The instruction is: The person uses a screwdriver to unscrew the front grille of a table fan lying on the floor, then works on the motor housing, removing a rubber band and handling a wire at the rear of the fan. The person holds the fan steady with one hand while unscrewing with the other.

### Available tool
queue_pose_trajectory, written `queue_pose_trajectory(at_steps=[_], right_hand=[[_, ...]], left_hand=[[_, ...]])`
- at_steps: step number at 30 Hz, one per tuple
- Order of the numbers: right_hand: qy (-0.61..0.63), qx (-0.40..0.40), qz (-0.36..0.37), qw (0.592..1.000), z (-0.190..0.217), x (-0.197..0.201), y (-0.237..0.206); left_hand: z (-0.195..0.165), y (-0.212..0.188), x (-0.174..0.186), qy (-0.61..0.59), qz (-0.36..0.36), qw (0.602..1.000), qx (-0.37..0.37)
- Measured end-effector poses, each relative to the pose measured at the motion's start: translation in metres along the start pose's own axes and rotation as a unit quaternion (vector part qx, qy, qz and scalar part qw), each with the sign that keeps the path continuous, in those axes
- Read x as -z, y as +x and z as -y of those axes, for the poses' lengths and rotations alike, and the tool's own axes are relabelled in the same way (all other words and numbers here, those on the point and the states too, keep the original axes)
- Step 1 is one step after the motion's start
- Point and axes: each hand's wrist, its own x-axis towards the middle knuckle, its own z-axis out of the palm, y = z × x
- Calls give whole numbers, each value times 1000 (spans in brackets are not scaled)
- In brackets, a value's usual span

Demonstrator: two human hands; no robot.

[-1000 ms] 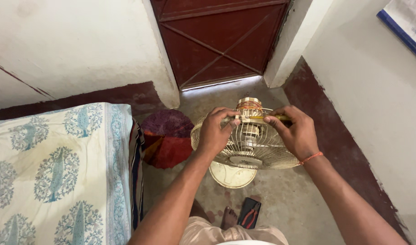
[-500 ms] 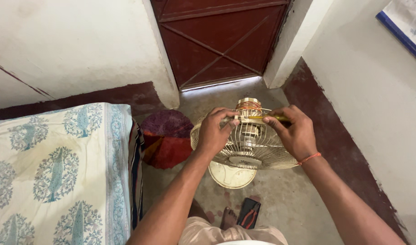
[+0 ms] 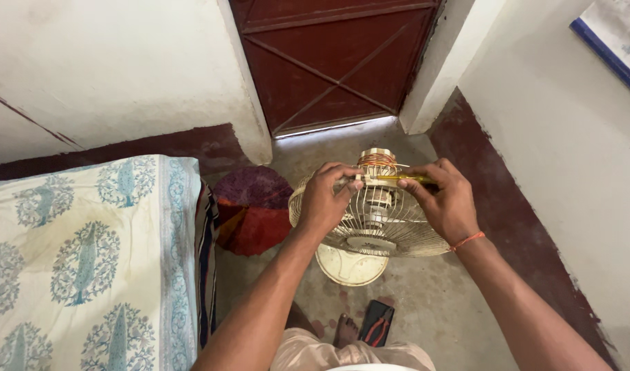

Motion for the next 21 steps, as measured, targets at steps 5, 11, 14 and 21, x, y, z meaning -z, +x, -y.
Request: queue_pose_trajectory(at_steps=[5, 11, 14, 21], right_hand=[[28, 29, 13, 999, -1, 0, -2], [39, 23, -2, 999, -3, 1, -2], [13, 13, 2, 1000, -2, 1, -2], [38, 43, 11, 998, 3, 3, -3]], left_hand=[[1, 0, -1, 32, 8, 999, 7], [-1, -2, -4, 25, 6, 1000, 15], [-2, -3, -2, 18, 1, 1000, 14], [-1, -4, 1, 2, -1, 1000, -1]])
